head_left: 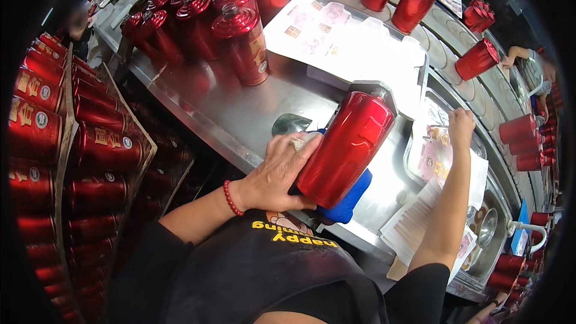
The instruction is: The person picks red cans from a tray, applies a sticker label to each can, smooths it with a green tool, and places the labeled can on a metal counter. The person repeats this process for multiple cans.
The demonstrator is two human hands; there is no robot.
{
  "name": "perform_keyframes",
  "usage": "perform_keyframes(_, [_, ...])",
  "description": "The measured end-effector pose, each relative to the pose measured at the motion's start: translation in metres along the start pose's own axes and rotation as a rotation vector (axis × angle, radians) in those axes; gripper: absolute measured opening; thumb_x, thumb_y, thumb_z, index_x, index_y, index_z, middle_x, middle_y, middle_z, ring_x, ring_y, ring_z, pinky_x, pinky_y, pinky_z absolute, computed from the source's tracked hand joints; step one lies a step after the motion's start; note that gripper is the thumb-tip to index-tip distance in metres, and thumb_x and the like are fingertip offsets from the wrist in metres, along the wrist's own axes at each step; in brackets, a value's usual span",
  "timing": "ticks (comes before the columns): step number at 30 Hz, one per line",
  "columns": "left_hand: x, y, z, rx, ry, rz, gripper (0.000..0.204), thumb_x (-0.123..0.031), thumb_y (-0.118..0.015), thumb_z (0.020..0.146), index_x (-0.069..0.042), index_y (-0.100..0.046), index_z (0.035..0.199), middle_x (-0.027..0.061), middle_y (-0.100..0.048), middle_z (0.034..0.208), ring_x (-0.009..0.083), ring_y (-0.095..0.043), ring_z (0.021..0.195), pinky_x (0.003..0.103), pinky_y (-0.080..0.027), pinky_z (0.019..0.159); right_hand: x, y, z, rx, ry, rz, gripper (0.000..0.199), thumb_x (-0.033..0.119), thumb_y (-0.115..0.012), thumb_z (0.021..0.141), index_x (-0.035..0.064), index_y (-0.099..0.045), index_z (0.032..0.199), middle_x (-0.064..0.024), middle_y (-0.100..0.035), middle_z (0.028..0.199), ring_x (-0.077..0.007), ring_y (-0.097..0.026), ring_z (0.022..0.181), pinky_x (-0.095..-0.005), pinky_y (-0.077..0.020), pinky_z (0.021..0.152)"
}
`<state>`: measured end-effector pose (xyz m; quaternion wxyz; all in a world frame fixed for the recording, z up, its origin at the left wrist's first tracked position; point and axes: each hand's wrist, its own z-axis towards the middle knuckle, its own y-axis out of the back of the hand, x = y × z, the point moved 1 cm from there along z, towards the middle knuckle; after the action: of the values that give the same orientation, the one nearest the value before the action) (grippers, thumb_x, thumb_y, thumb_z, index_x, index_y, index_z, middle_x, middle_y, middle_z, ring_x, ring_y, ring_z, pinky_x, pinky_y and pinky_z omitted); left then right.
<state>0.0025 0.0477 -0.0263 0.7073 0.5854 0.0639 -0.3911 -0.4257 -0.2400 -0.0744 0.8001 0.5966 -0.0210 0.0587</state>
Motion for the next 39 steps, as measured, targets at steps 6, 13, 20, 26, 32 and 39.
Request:
perform_keyframes(6, [-0.022, 0.027, 0.017, -0.072, -0.171, 0.319, 0.091, -0.043, -0.08, 0.076, 0.002, -0.046, 0.148, 0.0221, -0.057, 0.133, 0.0368, -0.041, 0.132, 0.051, -0.028, 0.109, 0.082, 0.134, -0.107, -0.009, 0.208, 0.602, 0.011, 0.005, -0.066, 0.093, -0.0022, -0.058, 0.089, -0.0121, -0.054, 0.104, -0.0243, -0.055, 0.1, -0.0347, -0.0449, 0.086])
perform_keyframes(13, [-0.001, 0.004, 0.011, -0.139, -0.175, 0.146, 0.103, -0.059, -0.071, 0.084, 0.002, -0.032, 0.156, 0.0188, -0.059, 0.124, 0.039, -0.043, 0.129, 0.051, -0.028, 0.109, 0.144, 0.197, -0.214, 0.109, 0.283, 0.728, 0.01, 0.001, -0.075, 0.082, 0.0014, -0.064, 0.084, -0.0129, -0.052, 0.112, -0.0306, -0.052, 0.114, -0.043, -0.0423, 0.1])
perform_keyframes(20, [-0.016, 0.022, 0.01, -0.051, -0.2, -0.03, 0.093, -0.06, -0.066, 0.09, -0.003, -0.034, 0.157, 0.0251, -0.036, 0.154, 0.0407, -0.024, 0.146, 0.052, -0.014, 0.12, 0.204, 0.204, -0.258, 0.121, 0.384, 0.713, 0.021, -0.002, -0.08, 0.066, 0.0066, -0.07, 0.082, -0.0133, -0.05, 0.116, -0.0388, -0.049, 0.123, -0.0499, -0.04, 0.104])
perform_keyframes(26, [-0.034, 0.025, 0.013, -0.038, -0.262, -0.296, 0.019, -0.033, -0.068, 0.094, -0.015, -0.068, 0.099, 0.0256, -0.044, 0.149, 0.0441, -0.025, 0.142, 0.052, -0.014, 0.118, 0.234, 0.193, -0.26, 0.116, 0.41, 0.817, 0.017, 0.0, -0.079, 0.073, 0.0045, -0.067, 0.084, -0.016, -0.051, 0.115, -0.0379, -0.05, 0.12, -0.0473, -0.0413, 0.101])
perform_keyframes(32, [-0.025, 0.019, -0.008, -0.186, -0.023, -0.215, 0.012, -0.019, -0.071, 0.091, -0.008, -0.065, 0.09, 0.0232, -0.053, 0.143, 0.0379, -0.039, 0.135, 0.048, -0.023, 0.115, 0.241, 0.153, -0.262, 0.134, 0.297, 0.811, 0.014, 0.006, -0.075, 0.085, 0.0001, -0.062, 0.084, -0.0197, -0.053, 0.11, -0.0341, -0.052, 0.112, -0.0412, -0.0433, 0.094])
perform_keyframes(39, [-0.006, 0.008, -0.015, -0.217, 0.181, -0.53, 0.02, -0.022, -0.072, 0.092, -0.006, -0.062, 0.101, 0.0175, -0.059, 0.131, 0.0326, -0.046, 0.124, 0.042, -0.032, 0.109, 0.244, 0.146, -0.26, 0.14, 0.24, 0.864, 0.016, 0.008, -0.074, 0.088, 0.0003, -0.061, 0.082, -0.0159, -0.056, 0.097, -0.0313, -0.051, 0.11, -0.0404, -0.0445, 0.088])
